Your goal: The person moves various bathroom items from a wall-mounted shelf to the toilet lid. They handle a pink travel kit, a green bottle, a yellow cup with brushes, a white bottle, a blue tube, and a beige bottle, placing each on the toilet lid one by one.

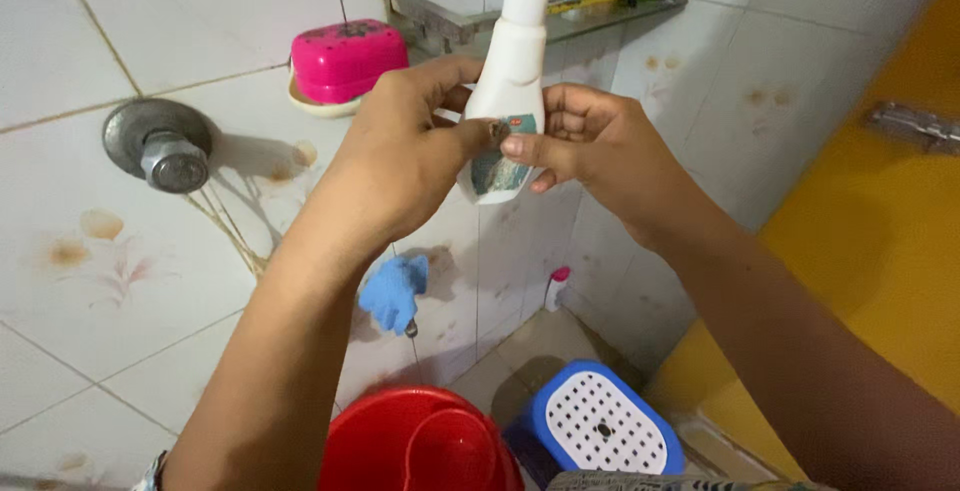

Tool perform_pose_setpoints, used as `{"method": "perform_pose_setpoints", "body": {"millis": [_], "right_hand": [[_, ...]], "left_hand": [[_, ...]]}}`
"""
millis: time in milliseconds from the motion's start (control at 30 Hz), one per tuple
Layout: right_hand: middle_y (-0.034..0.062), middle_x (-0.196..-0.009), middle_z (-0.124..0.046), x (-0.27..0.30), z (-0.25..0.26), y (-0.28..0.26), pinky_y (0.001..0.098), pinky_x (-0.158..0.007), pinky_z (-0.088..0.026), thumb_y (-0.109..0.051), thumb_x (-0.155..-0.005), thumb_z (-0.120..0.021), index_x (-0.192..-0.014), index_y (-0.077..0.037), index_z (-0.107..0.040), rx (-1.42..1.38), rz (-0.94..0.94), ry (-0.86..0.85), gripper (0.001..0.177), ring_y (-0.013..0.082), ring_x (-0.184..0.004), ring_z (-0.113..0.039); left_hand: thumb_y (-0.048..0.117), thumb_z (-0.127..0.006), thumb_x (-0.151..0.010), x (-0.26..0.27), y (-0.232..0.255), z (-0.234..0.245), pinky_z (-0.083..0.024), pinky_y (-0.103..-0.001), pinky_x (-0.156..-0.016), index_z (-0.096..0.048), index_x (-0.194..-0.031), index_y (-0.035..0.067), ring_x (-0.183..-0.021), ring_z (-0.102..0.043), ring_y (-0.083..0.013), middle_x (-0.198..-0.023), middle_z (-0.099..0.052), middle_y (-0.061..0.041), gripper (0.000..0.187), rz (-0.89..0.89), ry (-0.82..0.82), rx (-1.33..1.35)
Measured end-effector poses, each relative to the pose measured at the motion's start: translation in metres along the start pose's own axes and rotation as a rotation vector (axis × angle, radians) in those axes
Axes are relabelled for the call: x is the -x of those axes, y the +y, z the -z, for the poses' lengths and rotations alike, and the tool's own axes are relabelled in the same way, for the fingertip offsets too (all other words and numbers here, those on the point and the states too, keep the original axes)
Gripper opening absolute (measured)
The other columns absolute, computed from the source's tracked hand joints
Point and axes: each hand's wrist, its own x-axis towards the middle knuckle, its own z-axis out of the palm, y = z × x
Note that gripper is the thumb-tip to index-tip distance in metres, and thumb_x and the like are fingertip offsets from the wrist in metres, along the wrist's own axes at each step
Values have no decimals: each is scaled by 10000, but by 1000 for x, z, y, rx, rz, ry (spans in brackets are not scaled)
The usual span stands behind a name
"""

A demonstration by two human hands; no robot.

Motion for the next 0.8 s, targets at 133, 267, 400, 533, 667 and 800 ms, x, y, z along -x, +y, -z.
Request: {"method": "perform_pose_setpoints", "body": {"millis": [133,267,400,533,667,800], "right_hand": [[34,-957,-750,23,-8,-2,270,-714,-578,-225,-869,-780,-1130,-46,-711,3,-27,5,324,100,-828,-690],[45,-943,-770,40,-10,-2,266,-709,-578,-227,-864,-777,-1122,-47,-715,29,-66,0,321,97,-807,-700],[41,-963,-780,54,-6,1,258,-714,-564,-217,-870,-770,-1134,-44,-708,-7,-43,-54,321,93,-823,-696],[54,-957,-776,70,3,10,267,-714,-572,-250,-883,-777,-1149,-33,-697,59,37,-64,353,97,-828,-708],[76,-925,-792,90,22,15,314,-637,-582,-293,-842,-785,-1171,-41,-698,257,1,-24,424,133,-764,-734],[85,-948,-803,106,45,18,310,-738,-617,-294,-823,-811,-1167,-39,-716,343,83,-34,439,141,-825,-780]], "left_hand": [[63,-680,-879,16,12,-3,-556,-284,-640,-720,-1219,47,-742,-688,-120,-945,-780,-70,343,73,-35,25],[92,-691,-871,32,25,-6,-528,-287,-544,-712,-1223,67,-627,-649,-119,-912,-779,-68,353,239,-57,31],[95,-696,-868,45,37,-13,-551,-262,-544,-705,-1232,68,-644,-677,-90,-926,-787,-64,365,280,-57,44],[85,-675,-865,51,46,-28,-538,-268,-532,-706,-1254,93,-630,-673,-106,-930,-793,-52,390,365,-79,-17],[63,-682,-854,50,53,-54,-550,-299,-565,-716,-1243,89,-707,-698,-125,-934,-796,-63,392,365,-97,-11],[47,-693,-851,57,63,-80,-605,-293,-701,-734,-1212,70,-812,-762,-130,-981,-806,-76,364,306,-83,-15]]}}
